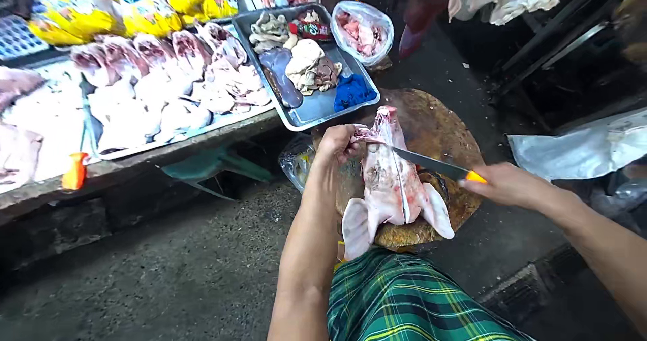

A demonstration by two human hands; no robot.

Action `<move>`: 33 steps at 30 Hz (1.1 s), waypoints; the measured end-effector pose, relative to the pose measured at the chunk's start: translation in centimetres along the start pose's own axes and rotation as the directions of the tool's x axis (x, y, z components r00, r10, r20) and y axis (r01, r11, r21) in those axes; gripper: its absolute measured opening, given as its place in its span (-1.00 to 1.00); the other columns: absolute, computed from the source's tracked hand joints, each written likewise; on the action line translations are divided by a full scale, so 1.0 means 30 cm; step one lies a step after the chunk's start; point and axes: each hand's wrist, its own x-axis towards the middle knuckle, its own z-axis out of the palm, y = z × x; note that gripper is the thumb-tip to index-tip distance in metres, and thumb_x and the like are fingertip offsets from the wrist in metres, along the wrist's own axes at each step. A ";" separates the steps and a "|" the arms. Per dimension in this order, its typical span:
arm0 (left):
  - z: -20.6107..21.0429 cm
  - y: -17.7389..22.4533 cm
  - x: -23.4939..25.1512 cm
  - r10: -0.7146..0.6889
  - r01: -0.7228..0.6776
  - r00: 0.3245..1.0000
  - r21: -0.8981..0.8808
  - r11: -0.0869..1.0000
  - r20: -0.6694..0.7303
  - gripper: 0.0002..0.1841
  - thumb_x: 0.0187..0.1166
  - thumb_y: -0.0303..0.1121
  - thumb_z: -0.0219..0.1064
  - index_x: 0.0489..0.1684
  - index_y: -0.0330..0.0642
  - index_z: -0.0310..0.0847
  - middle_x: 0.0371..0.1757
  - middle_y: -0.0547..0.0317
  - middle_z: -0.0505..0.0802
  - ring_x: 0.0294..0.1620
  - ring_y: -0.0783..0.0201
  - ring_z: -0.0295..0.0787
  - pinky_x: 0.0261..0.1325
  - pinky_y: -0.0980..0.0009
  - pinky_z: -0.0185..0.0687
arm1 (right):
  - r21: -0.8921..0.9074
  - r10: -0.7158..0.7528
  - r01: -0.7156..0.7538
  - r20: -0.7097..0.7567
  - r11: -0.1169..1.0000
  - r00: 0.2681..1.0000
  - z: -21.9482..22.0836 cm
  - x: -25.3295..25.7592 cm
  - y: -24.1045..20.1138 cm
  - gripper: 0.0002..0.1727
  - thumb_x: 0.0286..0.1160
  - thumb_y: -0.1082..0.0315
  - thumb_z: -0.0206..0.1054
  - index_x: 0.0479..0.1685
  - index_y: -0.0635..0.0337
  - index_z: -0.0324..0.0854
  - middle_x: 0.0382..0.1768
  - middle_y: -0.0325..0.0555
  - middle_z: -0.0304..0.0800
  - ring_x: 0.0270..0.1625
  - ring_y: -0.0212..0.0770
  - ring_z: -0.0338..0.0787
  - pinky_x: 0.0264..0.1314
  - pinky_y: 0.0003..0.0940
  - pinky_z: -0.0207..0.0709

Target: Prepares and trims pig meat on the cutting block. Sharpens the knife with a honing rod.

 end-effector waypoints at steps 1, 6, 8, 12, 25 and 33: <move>-0.018 -0.010 0.007 -0.013 0.013 1.000 -0.004 1.000 0.009 -0.76 0.70 -0.34 0.11 0.00 -0.19 0.70 -0.53 0.25 0.70 -0.74 0.49 0.46 -0.71 0.61 0.36 | -0.013 0.020 -0.021 -0.005 1.000 1.000 0.018 -0.037 0.050 -0.39 0.70 -0.31 0.12 -0.11 0.10 0.67 -0.45 0.02 0.73 -0.30 0.10 0.79 -0.23 0.25 0.63; -0.015 -0.081 -0.012 0.063 -0.063 0.998 0.003 0.998 0.011 -0.73 0.69 -0.26 0.25 0.17 -0.24 0.58 -0.45 0.11 0.77 -0.60 0.31 0.68 -0.54 0.40 0.65 | 0.183 0.154 -0.135 -0.093 0.974 0.984 -0.075 -0.075 -0.084 -0.41 0.75 -0.27 0.09 -0.05 0.12 0.67 -0.53 0.00 0.67 -0.50 0.00 0.74 -0.38 0.13 0.64; 0.001 -0.101 -0.032 0.070 -0.070 0.997 0.020 0.997 -0.012 -0.67 0.70 -0.21 0.26 0.22 -0.27 0.56 -0.40 0.06 0.80 -0.56 0.25 0.74 -0.50 0.34 0.71 | 0.162 0.200 -0.194 -0.020 0.968 0.980 -0.147 -0.024 -0.218 -0.43 0.74 -0.27 0.11 -0.03 0.09 0.66 -0.50 0.00 0.72 -0.50 -0.02 0.77 -0.37 0.10 0.68; 0.021 -0.071 -0.080 0.121 -0.120 0.993 0.052 0.991 -0.015 -0.71 0.69 -0.21 0.27 0.12 -0.25 0.62 -0.37 0.03 0.83 -0.52 0.22 0.78 -0.47 0.31 0.74 | 0.008 0.235 -0.238 0.122 0.971 0.964 -0.271 0.069 -0.423 -0.41 0.76 -0.26 0.06 -0.04 0.12 0.66 -0.51 0.02 0.71 -0.55 -0.04 0.74 -0.45 0.00 0.68; 0.005 0.014 -0.131 0.253 -0.251 0.967 0.272 0.929 0.030 -0.77 0.59 -0.27 0.33 0.01 -0.23 0.63 -0.33 0.06 0.84 -0.44 0.24 0.76 -0.37 0.27 0.71 | -0.277 0.144 -0.055 0.311 0.959 0.940 -0.439 0.287 -0.547 -0.48 0.67 -0.19 0.29 -0.16 0.16 0.69 -0.55 0.00 0.63 -0.62 -0.07 0.60 -0.53 -0.03 0.55; -0.113 -0.256 -0.153 0.139 -0.146 0.988 -0.138 0.979 -0.065 -0.67 0.63 -0.49 0.20 0.34 -0.29 0.46 -0.36 0.05 0.78 -0.50 0.29 0.68 -0.44 0.39 0.64 | -0.231 0.045 -0.015 0.127 0.973 0.991 -0.514 0.011 -0.071 -0.57 0.63 -0.16 0.34 -0.30 0.00 0.80 -0.59 -0.06 0.73 -0.57 -0.05 0.73 -0.48 0.08 0.64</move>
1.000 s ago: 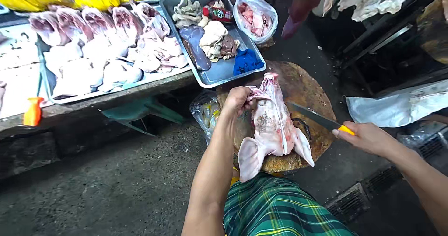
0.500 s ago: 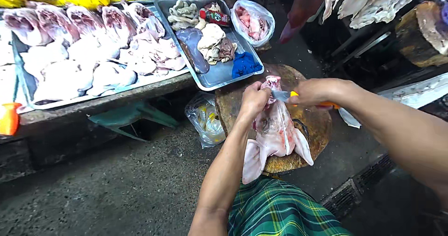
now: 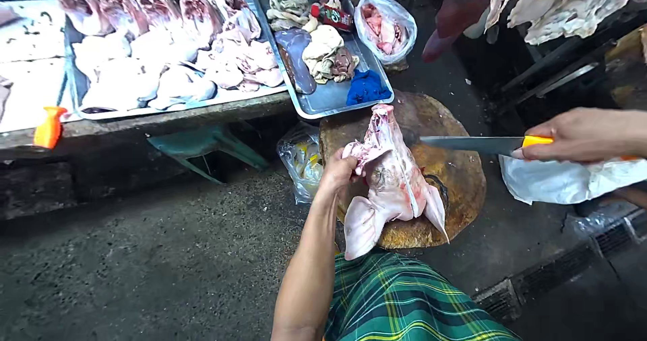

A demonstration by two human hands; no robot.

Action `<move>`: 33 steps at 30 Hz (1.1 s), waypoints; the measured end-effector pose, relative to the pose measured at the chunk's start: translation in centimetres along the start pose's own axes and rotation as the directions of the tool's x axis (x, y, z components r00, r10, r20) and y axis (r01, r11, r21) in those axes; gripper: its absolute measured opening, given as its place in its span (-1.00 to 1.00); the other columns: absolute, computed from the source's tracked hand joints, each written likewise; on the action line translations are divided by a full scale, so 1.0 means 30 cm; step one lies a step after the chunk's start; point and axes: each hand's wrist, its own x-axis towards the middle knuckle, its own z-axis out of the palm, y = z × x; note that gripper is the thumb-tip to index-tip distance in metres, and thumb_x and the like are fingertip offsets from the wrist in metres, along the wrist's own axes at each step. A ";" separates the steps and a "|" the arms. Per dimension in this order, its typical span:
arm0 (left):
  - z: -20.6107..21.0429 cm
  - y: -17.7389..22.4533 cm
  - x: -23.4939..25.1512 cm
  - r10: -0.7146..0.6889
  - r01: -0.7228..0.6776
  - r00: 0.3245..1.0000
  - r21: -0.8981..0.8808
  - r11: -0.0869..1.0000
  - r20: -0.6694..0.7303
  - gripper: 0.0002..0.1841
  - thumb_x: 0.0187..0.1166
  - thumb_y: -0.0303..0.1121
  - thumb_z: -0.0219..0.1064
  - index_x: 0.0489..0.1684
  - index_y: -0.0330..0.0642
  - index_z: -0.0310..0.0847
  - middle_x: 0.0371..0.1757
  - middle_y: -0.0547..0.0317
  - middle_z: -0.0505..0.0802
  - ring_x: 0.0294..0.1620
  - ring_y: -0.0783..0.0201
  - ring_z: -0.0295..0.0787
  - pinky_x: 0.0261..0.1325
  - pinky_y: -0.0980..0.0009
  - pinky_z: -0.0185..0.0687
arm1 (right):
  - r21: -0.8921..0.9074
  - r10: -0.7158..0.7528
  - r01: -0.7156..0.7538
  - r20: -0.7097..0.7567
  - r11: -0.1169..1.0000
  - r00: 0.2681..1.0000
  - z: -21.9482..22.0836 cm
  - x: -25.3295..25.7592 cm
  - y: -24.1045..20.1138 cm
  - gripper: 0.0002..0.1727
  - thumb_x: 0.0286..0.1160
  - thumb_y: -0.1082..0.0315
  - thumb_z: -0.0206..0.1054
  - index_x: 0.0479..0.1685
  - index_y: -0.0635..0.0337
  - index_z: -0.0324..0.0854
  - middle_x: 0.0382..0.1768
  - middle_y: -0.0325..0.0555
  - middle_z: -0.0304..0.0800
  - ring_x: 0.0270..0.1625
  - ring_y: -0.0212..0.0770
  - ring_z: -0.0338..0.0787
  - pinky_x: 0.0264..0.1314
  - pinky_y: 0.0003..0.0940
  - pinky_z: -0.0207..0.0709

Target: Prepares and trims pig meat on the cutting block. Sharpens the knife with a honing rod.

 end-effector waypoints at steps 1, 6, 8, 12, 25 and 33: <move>0.011 -0.012 -0.007 0.011 -0.011 1.000 0.000 1.000 -0.013 -0.68 0.64 -0.47 0.21 0.33 -0.30 0.46 -0.35 0.03 0.80 -0.49 0.28 0.69 -0.44 0.38 0.63 | 0.101 0.015 -0.010 -0.047 0.995 0.999 0.042 0.010 0.000 -0.54 0.65 -0.20 0.30 -0.25 0.00 0.79 -0.60 -0.05 0.73 -0.60 -0.06 0.71 -0.51 0.08 0.64; 0.099 -0.040 -0.171 0.146 -0.123 0.986 0.242 0.963 -0.082 -0.64 0.68 -0.22 0.28 0.35 -0.14 0.51 -0.34 -0.01 0.80 -0.50 0.18 0.70 -0.41 0.24 0.67 | 0.176 -0.108 0.113 -0.039 0.978 0.993 0.116 0.132 -0.221 -0.46 0.74 -0.22 0.16 -0.13 0.11 0.71 -0.53 -0.02 0.72 -0.52 -0.03 0.74 -0.38 0.08 0.68; 0.132 -0.066 -0.210 0.158 -0.122 0.982 0.285 0.951 -0.106 -0.63 0.69 -0.16 0.28 0.36 -0.08 0.53 -0.32 -0.02 0.79 -0.48 0.13 0.70 -0.40 0.16 0.68 | 0.060 -0.132 0.132 -0.005 0.989 0.991 0.074 0.164 -0.308 -0.45 0.76 -0.21 0.12 -0.11 0.12 0.69 -0.48 -0.01 0.72 -0.47 -0.02 0.77 -0.32 0.07 0.69; 0.159 -0.110 -0.187 0.200 -0.146 0.965 0.282 0.948 -0.172 -0.69 0.70 -0.19 0.27 0.27 -0.13 0.58 -0.31 0.00 0.84 -0.44 0.13 0.79 -0.36 0.12 0.76 | -0.154 -0.112 0.126 0.097 0.980 0.989 -0.055 0.180 -0.433 -0.48 0.77 -0.17 0.14 -0.14 0.14 0.68 -0.49 0.01 0.69 -0.50 -0.01 0.74 -0.38 0.05 0.66; 0.152 -0.126 -0.162 0.343 -0.292 0.923 0.264 0.919 -0.173 -0.83 0.60 -0.38 0.27 0.01 -0.10 0.72 -0.11 0.15 0.83 -0.24 0.26 0.80 -0.17 0.15 0.79 | -0.236 0.085 -0.031 0.220 0.971 0.972 -0.146 0.216 -0.571 -0.39 0.77 -0.25 0.04 -0.17 0.15 0.63 -0.58 0.01 0.66 -0.67 -0.07 0.67 -0.63 -0.09 0.61; 0.177 -0.067 -0.165 0.525 -0.493 0.851 0.319 0.810 -0.018 -0.76 0.66 -0.41 0.26 0.17 -0.18 0.74 0.09 0.12 0.85 0.10 0.26 0.79 0.23 0.13 0.73 | -0.406 -0.007 0.131 0.293 0.905 0.956 -0.105 0.362 -0.758 -0.44 0.73 -0.16 0.22 -0.25 0.23 0.71 -0.48 0.04 0.70 -0.45 0.02 0.73 -0.32 0.08 0.63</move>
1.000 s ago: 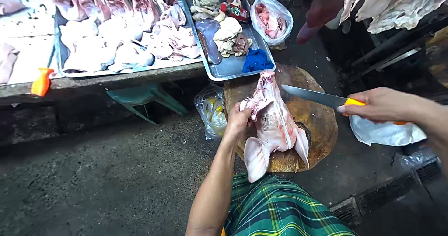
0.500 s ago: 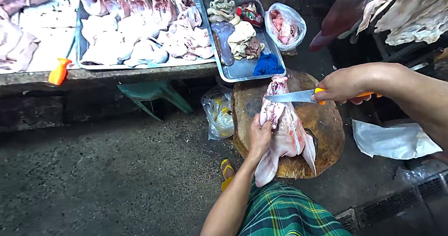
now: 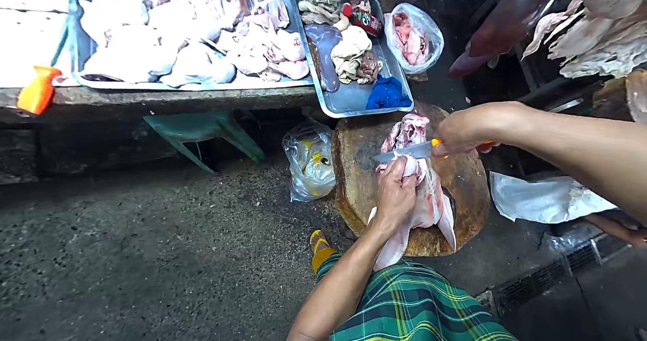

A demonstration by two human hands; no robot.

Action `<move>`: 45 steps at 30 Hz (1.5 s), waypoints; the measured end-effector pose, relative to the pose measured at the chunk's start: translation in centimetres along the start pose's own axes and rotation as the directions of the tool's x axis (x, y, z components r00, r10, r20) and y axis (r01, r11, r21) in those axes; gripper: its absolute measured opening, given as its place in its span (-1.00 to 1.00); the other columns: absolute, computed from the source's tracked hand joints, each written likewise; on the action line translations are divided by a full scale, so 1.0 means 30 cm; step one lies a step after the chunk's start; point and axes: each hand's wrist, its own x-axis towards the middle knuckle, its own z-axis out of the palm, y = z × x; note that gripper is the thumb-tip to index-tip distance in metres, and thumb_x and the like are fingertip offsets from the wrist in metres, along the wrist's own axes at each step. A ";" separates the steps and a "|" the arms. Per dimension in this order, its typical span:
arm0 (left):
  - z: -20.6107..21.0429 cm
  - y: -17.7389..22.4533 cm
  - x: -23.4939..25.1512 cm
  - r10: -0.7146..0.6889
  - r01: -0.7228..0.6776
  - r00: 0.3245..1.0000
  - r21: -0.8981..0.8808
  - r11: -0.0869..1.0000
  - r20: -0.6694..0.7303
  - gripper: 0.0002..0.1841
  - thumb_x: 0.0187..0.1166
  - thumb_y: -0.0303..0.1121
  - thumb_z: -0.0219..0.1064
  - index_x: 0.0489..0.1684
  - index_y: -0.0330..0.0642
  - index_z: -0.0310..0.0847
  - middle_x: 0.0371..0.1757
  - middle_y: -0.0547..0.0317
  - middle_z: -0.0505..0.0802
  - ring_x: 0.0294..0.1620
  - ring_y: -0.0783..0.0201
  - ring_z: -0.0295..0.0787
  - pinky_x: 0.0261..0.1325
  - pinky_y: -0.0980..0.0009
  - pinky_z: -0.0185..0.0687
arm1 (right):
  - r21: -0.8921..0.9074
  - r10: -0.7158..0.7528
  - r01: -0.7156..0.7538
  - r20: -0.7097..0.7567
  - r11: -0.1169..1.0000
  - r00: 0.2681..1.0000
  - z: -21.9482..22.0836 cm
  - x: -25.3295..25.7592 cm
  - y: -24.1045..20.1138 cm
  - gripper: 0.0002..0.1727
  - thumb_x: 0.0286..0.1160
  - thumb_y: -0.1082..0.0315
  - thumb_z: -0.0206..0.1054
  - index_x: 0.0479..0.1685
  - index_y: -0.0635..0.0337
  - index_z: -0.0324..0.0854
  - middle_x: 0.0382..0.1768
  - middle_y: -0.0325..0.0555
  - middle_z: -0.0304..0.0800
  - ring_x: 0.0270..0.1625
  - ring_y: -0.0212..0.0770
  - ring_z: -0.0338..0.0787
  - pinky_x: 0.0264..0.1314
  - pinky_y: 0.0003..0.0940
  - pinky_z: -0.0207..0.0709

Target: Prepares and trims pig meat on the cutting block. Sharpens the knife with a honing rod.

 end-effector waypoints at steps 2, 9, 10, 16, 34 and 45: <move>-0.016 -0.015 -0.009 0.053 -0.053 0.998 0.033 0.998 0.016 -0.76 0.62 -0.44 0.30 0.16 -0.18 0.76 0.08 0.13 0.84 0.11 0.28 0.79 0.23 0.17 0.75 | 0.002 -0.023 0.023 0.020 1.000 1.000 -0.012 0.033 -0.002 -0.48 0.70 -0.15 0.27 -0.20 0.20 0.72 -0.48 0.01 0.69 -0.47 -0.04 0.71 -0.35 0.01 0.62; -0.169 -0.122 -0.089 -0.114 0.114 0.993 0.086 0.990 -0.002 -0.77 0.57 -0.50 0.28 0.08 -0.15 0.76 0.08 0.18 0.83 0.06 0.31 0.79 0.16 0.19 0.76 | -0.109 -0.046 0.042 -0.039 0.993 0.998 -0.068 -0.114 0.201 -0.57 0.51 -0.11 0.49 -0.35 0.12 0.77 -0.58 -0.06 0.70 -0.52 -0.07 0.74 -0.39 -0.03 0.66; -0.166 -0.132 -0.094 -0.120 0.118 0.993 0.088 0.989 0.010 -0.76 0.56 -0.50 0.27 0.08 -0.14 0.77 0.09 0.19 0.83 0.07 0.32 0.79 0.16 0.19 0.76 | -0.146 -0.059 0.051 -0.051 0.988 0.997 -0.072 -0.127 0.202 -0.58 0.52 -0.10 0.48 -0.31 0.11 0.78 -0.52 -0.05 0.74 -0.43 -0.04 0.79 -0.29 0.02 0.69; -0.209 -0.156 -0.057 -0.242 0.240 0.967 0.030 0.970 0.081 -0.73 0.64 -0.44 0.23 0.21 -0.06 0.71 -0.06 0.15 0.88 -0.19 0.26 0.83 -0.12 0.12 0.80 | -0.286 -0.177 0.109 -0.225 0.952 0.958 0.021 -0.079 0.295 -0.57 0.51 -0.21 0.42 -0.40 -0.05 0.73 -0.55 -0.16 0.70 -0.36 -0.02 0.78 -0.28 0.19 0.61; -0.113 -0.082 -0.151 -0.075 0.093 0.993 0.218 0.972 -0.090 -0.89 0.52 -0.44 0.36 -0.11 -0.11 0.76 -0.05 0.23 0.81 -0.04 0.35 0.77 0.03 0.22 0.76 | 0.122 -0.081 0.108 -0.210 0.987 0.974 0.265 -0.098 0.132 -0.41 0.77 -0.26 0.04 -0.09 0.08 0.70 -0.34 0.01 0.79 -0.18 0.10 0.83 -0.07 0.23 0.67; -0.303 -0.271 -0.122 -0.421 0.420 0.907 -0.059 0.906 -0.005 -0.71 0.62 -0.38 0.15 0.20 -0.12 0.66 -0.16 0.05 0.86 -0.28 0.21 0.79 -0.20 0.14 0.75 | -0.284 -0.162 0.088 -0.250 0.955 0.955 0.164 -0.173 0.423 -0.59 0.37 -0.17 0.54 -0.52 -0.06 0.72 -0.61 -0.15 0.66 -0.42 0.01 0.77 -0.35 0.20 0.62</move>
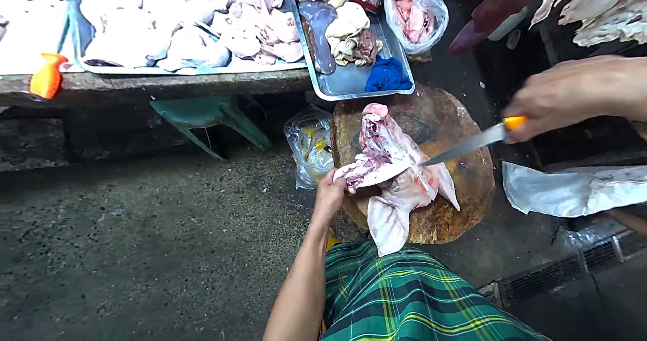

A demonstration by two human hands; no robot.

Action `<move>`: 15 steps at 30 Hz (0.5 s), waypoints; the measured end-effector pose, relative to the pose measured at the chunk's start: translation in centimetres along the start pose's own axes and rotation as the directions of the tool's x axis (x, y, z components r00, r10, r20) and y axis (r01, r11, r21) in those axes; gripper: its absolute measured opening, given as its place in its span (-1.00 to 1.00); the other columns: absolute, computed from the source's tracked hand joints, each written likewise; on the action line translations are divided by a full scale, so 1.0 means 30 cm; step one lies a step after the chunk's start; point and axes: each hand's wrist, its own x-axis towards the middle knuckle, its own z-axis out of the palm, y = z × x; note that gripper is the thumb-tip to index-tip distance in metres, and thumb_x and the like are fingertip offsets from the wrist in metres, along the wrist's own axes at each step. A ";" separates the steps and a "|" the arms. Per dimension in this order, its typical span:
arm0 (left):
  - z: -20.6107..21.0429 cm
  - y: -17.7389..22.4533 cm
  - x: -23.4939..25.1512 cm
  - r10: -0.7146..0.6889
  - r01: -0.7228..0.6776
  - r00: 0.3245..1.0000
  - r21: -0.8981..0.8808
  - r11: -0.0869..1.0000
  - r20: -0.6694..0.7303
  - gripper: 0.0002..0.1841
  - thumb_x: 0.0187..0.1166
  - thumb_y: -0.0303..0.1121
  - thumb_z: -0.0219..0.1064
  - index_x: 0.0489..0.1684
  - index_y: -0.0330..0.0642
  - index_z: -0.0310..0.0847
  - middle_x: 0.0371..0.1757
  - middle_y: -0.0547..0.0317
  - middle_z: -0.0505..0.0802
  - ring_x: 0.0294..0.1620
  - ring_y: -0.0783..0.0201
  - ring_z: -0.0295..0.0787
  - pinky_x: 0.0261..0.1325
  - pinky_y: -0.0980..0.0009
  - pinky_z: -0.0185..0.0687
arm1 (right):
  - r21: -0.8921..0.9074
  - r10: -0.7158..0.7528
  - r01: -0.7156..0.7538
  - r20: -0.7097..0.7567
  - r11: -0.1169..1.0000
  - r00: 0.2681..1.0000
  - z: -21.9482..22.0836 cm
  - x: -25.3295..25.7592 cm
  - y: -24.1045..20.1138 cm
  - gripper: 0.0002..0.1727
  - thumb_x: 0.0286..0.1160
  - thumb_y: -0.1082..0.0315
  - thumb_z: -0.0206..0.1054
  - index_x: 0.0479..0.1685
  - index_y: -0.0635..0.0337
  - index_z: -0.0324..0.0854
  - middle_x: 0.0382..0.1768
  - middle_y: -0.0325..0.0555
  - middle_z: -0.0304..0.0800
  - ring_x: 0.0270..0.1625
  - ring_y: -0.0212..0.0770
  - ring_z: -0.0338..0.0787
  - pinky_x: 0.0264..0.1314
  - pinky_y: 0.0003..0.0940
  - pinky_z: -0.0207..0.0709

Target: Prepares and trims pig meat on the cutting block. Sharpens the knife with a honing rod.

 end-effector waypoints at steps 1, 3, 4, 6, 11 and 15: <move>0.021 -0.014 0.016 -0.025 0.025 0.999 -0.020 0.999 0.023 -0.67 0.69 -0.32 0.12 0.31 -0.11 0.63 -0.06 0.02 0.86 -0.17 0.18 0.81 -0.09 0.09 0.75 | 0.018 0.064 -0.063 -0.040 0.998 0.997 0.064 -0.038 0.061 -0.55 0.37 -0.23 0.52 -0.54 -0.08 0.73 -0.64 -0.14 0.67 -0.44 0.03 0.78 -0.37 0.25 0.60; 0.076 -0.008 0.043 -0.043 0.049 0.996 -0.076 0.996 0.077 -0.61 0.80 -0.22 0.07 0.52 -0.03 0.53 0.16 0.03 0.86 0.05 0.18 0.83 0.13 0.07 0.77 | 0.264 0.202 -0.168 -0.107 0.950 0.974 0.224 -0.074 0.094 -0.50 0.51 -0.23 0.41 -0.35 0.06 0.77 -0.51 0.01 0.77 -0.30 0.15 0.84 -0.22 0.35 0.63; 0.099 0.002 0.062 -0.037 0.048 0.995 -0.129 0.991 0.087 -0.60 0.81 -0.24 0.07 0.55 -0.04 0.50 0.21 0.03 0.85 0.09 0.17 0.83 0.17 0.07 0.76 | 0.497 0.294 -0.204 -0.110 0.844 0.950 0.316 -0.067 0.053 -0.48 0.60 -0.18 0.36 -0.17 0.19 0.76 -0.38 0.11 0.82 -0.20 0.19 0.85 -0.09 0.38 0.65; 0.135 0.009 0.143 -0.008 0.027 0.996 -0.228 0.973 0.086 -0.60 0.76 -0.34 0.07 0.52 -0.14 0.49 0.17 -0.02 0.85 0.08 0.15 0.84 0.15 0.08 0.80 | 0.883 0.451 -0.159 -0.065 0.441 0.890 0.543 0.032 -0.097 -0.44 0.71 -0.17 0.24 0.13 0.21 0.70 -0.14 0.14 0.88 -0.07 0.13 0.90 0.08 0.30 0.73; 0.164 0.132 0.378 -0.015 0.018 0.999 -0.074 0.997 0.046 -0.63 0.74 -0.36 0.15 0.46 -0.26 0.50 0.04 -0.06 0.87 -0.04 0.16 0.86 0.05 0.12 0.82 | 0.936 0.530 0.125 0.073 -0.330 0.845 0.836 0.310 -0.553 -0.36 0.75 -0.24 0.12 0.24 0.22 0.66 -0.11 -0.02 0.90 -0.09 -0.13 0.93 0.10 -0.06 0.85; 0.100 0.256 0.313 -0.096 0.091 0.994 -0.089 0.992 -0.054 -0.64 0.71 -0.39 0.13 0.42 -0.26 0.46 -0.10 -0.06 0.85 -0.26 0.14 0.85 -0.21 0.15 0.83 | 0.990 0.573 0.039 0.047 -0.137 0.818 0.789 0.147 -0.541 -0.38 0.77 -0.22 0.09 0.23 0.20 0.64 -0.33 -0.06 0.82 -0.37 -0.12 0.86 -0.17 -0.02 0.82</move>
